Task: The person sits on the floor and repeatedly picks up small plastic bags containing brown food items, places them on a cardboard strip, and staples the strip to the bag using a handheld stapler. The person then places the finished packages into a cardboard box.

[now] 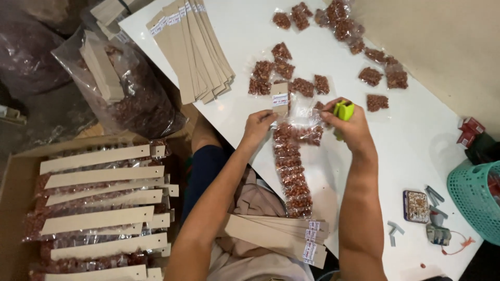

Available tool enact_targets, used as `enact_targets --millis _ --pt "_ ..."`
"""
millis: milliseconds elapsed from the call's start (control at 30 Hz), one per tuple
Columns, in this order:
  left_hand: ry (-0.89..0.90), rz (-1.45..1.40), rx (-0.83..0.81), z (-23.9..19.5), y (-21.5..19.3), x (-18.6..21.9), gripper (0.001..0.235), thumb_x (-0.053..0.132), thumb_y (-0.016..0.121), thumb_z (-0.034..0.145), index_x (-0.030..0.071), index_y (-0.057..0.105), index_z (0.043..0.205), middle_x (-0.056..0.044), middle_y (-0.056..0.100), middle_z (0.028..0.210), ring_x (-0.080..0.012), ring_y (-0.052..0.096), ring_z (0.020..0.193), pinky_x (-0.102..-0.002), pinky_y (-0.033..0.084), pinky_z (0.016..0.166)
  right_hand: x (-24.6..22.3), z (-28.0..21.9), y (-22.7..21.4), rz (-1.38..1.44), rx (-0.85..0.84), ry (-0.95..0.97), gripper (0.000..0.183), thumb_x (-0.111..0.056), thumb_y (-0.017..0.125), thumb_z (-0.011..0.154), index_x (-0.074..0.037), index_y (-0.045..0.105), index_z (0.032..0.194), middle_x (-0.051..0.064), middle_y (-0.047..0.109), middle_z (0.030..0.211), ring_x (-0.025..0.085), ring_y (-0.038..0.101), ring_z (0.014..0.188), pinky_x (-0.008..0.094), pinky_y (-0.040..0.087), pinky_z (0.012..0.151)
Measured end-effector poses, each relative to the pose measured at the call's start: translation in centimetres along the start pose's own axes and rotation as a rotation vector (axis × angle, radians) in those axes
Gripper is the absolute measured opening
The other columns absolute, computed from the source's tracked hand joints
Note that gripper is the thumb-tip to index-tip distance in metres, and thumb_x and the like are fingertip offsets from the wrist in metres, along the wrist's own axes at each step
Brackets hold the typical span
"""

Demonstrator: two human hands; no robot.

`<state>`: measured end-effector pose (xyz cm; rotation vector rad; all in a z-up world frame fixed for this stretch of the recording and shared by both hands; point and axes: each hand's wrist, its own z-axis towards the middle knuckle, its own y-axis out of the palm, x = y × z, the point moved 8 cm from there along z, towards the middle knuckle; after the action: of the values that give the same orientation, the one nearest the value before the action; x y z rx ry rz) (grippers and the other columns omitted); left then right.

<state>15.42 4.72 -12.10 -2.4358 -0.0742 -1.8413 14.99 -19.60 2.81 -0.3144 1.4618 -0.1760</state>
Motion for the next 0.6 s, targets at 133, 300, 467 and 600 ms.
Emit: enact_targets --millis 133,300,467,600 --pt "0.053 -0.188 -0.066 -3.7 0.7 4.7 0.032 0.021 0.071 0.091 0.002 0.077 0.115 -0.013 0.076 0.093 -0.0192 0.068 0.086 -0.033 0.057 0.080 1.3 1.9 4.1 0.090 0.023 -0.015 0.026 -0.008 0.088 0.080 -0.004 0.071 0.100 0.007 0.069 0.085 0.013 0.066 0.077 0.030 0.056 0.074" --pt "0.083 -0.051 -0.082 -5.3 1.0 7.2 0.031 0.040 0.071 0.084 0.016 0.082 0.101 -0.009 0.077 0.090 -0.0233 0.070 0.089 -0.041 0.055 0.084 4.0 3.3 4.6 0.078 0.046 0.020 0.029 -0.009 0.090 0.078 -0.007 0.071 0.100 0.005 0.068 0.078 0.013 0.065 0.070 0.028 0.056 0.068" --pt "0.112 0.053 -0.024 -4.6 1.0 6.7 0.031 0.043 0.072 0.090 0.017 0.082 0.105 -0.009 0.079 0.087 -0.0217 0.074 0.087 -0.039 0.056 0.080 2.1 2.8 4.6 0.063 0.046 0.019 0.031 -0.008 0.090 0.076 -0.007 0.072 0.102 0.004 0.068 0.079 0.011 0.066 0.071 0.027 0.057 0.067" --pt "0.198 0.086 0.008 -5.7 1.0 8.5 0.028 0.036 0.071 0.093 0.014 0.081 0.106 -0.013 0.078 0.089 -0.0309 0.075 0.091 -0.041 0.058 0.077 0.4 2.3 3.0 0.104 0.243 0.049 0.019 -0.013 0.082 0.087 -0.006 0.069 0.099 0.008 0.070 0.081 0.015 0.066 0.069 0.029 0.057 0.067"
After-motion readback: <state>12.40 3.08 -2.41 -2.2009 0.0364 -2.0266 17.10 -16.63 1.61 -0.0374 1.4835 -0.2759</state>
